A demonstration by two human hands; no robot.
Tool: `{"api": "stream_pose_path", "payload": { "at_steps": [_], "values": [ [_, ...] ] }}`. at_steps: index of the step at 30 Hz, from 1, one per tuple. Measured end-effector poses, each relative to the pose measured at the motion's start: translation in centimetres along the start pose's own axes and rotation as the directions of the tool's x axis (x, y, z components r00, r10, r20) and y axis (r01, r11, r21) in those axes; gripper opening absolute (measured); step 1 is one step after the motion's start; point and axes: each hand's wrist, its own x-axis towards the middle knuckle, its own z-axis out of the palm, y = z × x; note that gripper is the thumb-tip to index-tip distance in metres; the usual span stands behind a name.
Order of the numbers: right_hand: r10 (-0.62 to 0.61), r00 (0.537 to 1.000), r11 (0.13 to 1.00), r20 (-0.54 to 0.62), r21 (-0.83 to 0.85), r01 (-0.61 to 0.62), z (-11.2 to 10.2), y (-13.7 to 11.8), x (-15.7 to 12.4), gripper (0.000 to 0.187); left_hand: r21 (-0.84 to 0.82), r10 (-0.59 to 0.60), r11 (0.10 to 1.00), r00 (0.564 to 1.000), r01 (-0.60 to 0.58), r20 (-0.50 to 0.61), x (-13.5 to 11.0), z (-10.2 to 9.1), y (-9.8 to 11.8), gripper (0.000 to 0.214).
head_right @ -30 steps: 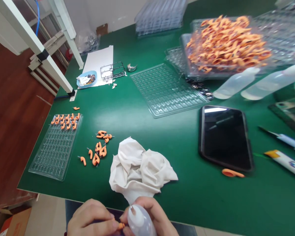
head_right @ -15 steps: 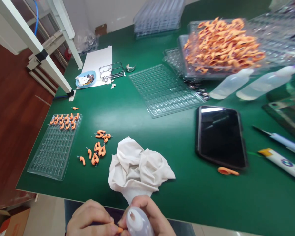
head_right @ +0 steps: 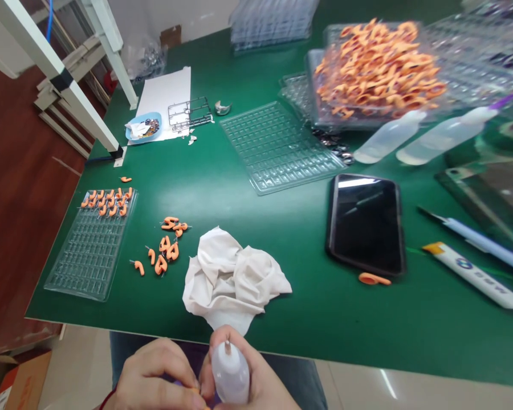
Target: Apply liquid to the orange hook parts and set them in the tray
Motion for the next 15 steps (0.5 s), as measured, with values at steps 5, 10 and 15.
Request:
{"api": "stream_pose_path", "payload": {
  "at_steps": [5,10,15],
  "values": [
    [0.025,0.999,0.999,0.026,0.022,-0.026,0.3,0.1,0.0,0.066,-0.045,-0.044,0.998,0.999,0.045,0.021,-0.3,0.1,0.2,0.012],
    [0.033,0.998,0.999,0.048,0.028,-0.034,0.2,0.5,0.0,0.067,-0.044,-0.061,0.997,0.998,0.062,0.022,-0.7,0.3,0.2,0.011],
    [0.032,0.998,0.999,0.058,0.008,-0.033,-1.0,2.0,0.4,0.066,-0.015,-0.022,1.0,1.0,0.022,0.015,-1.3,0.1,-0.3,0.015]
  ]
}}
